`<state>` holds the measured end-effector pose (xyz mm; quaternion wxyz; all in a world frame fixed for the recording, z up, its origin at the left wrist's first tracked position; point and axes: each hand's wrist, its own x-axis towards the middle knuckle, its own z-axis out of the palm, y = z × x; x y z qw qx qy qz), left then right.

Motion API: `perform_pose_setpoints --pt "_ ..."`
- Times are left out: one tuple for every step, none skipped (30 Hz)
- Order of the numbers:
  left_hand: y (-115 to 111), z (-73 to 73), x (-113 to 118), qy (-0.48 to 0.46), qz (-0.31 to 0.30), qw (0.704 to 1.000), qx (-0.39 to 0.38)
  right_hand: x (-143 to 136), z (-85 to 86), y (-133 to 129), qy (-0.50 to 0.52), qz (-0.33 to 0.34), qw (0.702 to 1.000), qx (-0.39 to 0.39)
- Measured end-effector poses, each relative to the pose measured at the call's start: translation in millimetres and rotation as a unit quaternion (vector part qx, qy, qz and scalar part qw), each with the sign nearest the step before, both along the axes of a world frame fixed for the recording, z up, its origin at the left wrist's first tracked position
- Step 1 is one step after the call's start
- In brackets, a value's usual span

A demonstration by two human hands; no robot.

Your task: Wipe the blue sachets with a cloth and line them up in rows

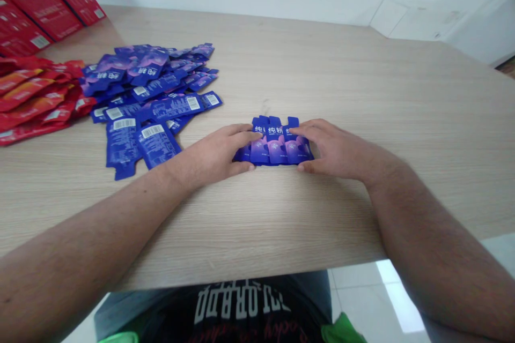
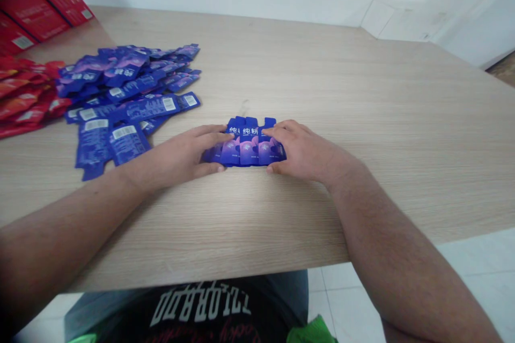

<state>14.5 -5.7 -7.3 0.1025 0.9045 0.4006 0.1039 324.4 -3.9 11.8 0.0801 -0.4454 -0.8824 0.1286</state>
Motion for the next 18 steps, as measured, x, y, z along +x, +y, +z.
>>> perform_pose_setpoints --pt "0.7 -1.8 4.7 -0.002 0.001 1.000 0.006 1.8 -0.7 2.0 0.004 0.001 1.000 -0.002" --pt "1.2 -3.7 10.3 -0.006 0.002 1.000 0.014 3.7 -1.3 4.1 0.007 0.003 1.000 -0.003" --pt "1.5 -5.6 16.4 -0.013 0.006 1.000 0.025 5.6 -2.0 6.2 0.007 0.004 1.000 -0.003" --pt "1.6 -7.5 22.7 -0.021 0.012 0.999 0.037 7.3 -2.5 8.3 0.003 0.003 1.000 -0.002" --pt "1.4 -9.4 28.9 -0.029 0.019 0.998 0.048 8.8 -3.0 10.3 -0.002 0.002 1.000 -0.001" --pt "0.9 -11.3 34.7 -0.035 0.026 0.997 0.056 10.0 -3.4 12.0 -0.007 0.001 1.000 0.001" --pt "0.2 -12.9 40.0 -0.039 0.033 0.997 0.063 10.9 -3.8 13.4 -0.011 0.001 1.000 0.003" --pt "-1.1 -14.0 44.4 -0.042 0.038 0.996 0.067 11.7 -4.1 14.5 -0.015 0.003 1.000 0.005" --pt "-3.0 -14.4 47.9 -0.043 0.040 0.996 0.068 12.3 -4.5 15.1 -0.017 0.008 1.000 0.007" --pt "-5.7 -13.7 50.2 -0.044 0.044 0.996 0.069 13.0 -4.8 15.3 -0.019 0.014 1.000 0.009" --pt "-9.3 -11.8 51.1 -0.046 0.047 0.995 0.071 13.9 -5.2 15.2 -0.019 0.020 1.000 0.010" --pt "-13.8 -8.3 50.5 -0.049 0.052 0.995 0.074 15.1 -5.7 15.0 -0.016 0.023 1.000 0.011" --pt "-19.0 -3.4 48.2 -0.051 0.055 0.994 0.078 16.7 -6.2 14.9 -0.011 0.022 1.000 0.013" --pt "-24.5 2.9 43.9 -0.052 0.056 0.994 0.082 18.7 -6.9 15.1 -0.001 0.018 1.000 0.014" --pt "-30.0 10.0 37.6 -0.049 0.056 0.993 0.087 20.7 -7.7 15.8 0.010 0.006 1.000 0.013" --pt "-35.0 17.8 29.0 -0.043 0.056 0.993 0.092 22.7 -8.5 17.0 0.020 -0.010 1.000 0.014" --pt "-39.2 25.5 17.9 -0.031 0.059 0.993 0.096 24.5 -9.2 18.6 0.030 -0.028 0.999 0.018" --pt "-42.0 32.7 4.3 -0.015 0.066 0.993 0.101 25.9 -9.9 20.4 0.040 -0.044 0.998 0.025"
